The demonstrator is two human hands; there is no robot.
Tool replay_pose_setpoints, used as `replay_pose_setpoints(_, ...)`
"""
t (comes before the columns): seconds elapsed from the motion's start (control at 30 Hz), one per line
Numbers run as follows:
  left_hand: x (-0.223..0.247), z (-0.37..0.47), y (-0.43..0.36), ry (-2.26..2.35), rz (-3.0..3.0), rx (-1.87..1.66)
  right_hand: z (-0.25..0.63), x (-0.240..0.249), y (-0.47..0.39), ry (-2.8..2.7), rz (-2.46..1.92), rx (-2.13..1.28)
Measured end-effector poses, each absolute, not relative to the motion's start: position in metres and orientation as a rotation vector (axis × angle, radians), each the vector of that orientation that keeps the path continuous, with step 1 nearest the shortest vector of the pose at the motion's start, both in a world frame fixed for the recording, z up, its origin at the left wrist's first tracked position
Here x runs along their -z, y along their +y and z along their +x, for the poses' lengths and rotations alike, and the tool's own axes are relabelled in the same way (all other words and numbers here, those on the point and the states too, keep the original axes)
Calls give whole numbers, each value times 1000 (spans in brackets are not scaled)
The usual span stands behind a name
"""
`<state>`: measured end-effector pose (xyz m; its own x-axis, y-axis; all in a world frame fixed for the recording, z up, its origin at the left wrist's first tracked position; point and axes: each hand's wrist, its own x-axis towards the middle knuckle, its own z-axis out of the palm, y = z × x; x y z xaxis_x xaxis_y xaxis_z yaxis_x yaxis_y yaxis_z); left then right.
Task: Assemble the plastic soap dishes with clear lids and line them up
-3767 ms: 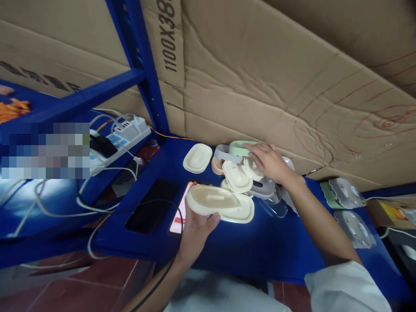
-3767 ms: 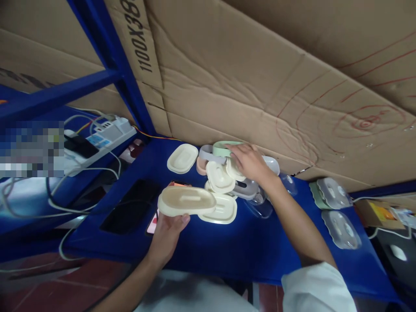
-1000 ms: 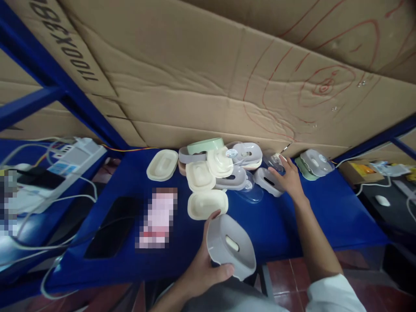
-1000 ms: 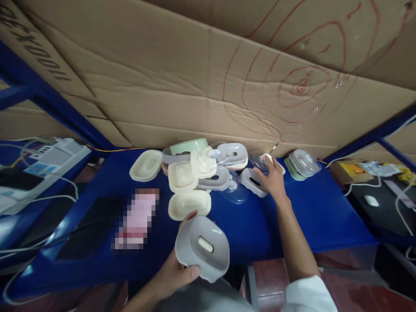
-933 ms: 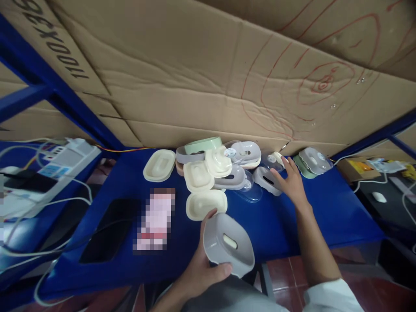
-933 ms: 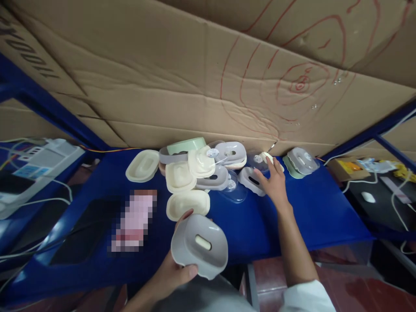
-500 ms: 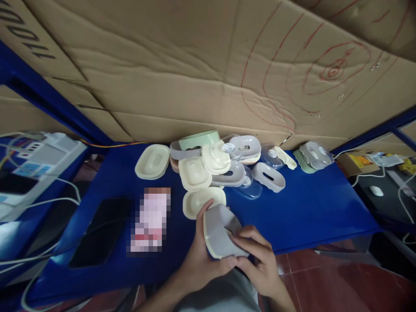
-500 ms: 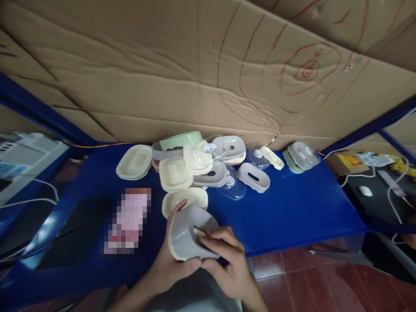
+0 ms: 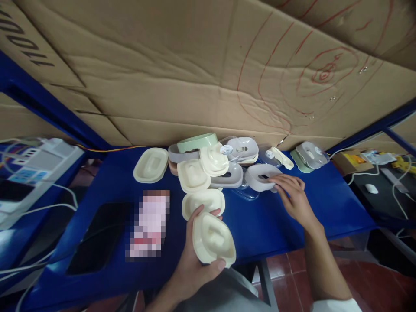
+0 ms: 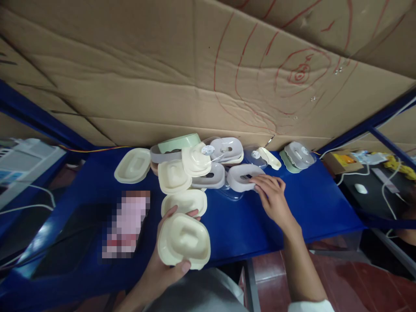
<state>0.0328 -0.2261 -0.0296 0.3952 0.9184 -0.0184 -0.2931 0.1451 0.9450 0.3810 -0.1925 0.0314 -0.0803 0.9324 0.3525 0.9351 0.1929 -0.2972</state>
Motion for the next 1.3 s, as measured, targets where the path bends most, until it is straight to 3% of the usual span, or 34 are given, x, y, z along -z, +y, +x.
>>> replay_pose_setpoints(0.23, 27, 54, -232, 665, 996, -1039, 363, -20, -201, -1994, -1758, -21)
replay_pose_setpoints(0.43, 26, 77, -234, 613, 834, -1049, 289, -30, -252, -2343, -1134, -333)
replay_pose_setpoints(0.73, 19, 68, -225, 620, 975, -1134, 282, -51, -246, -2234, -1027, -412)
replay_pose_setpoints(0.83, 19, 68, -225, 643, 1099, -1188, 315, -55, -236, -2110, -1187, -252)
replay_pose_setpoints(1.0, 19, 63, -221, 788, 1187, -1118, 388, -42, -168, -1907, -1708, 449)
replay_pose_setpoints(1.17, 16, 56, -224, 900, 1221, -1071, 420, -26, -109, -2062, -1758, 387)
replay_pose_setpoints(1.3, 16, 50, -226, 923, 1273, -1088, 475, -28, -106, -1773, -1871, 512)
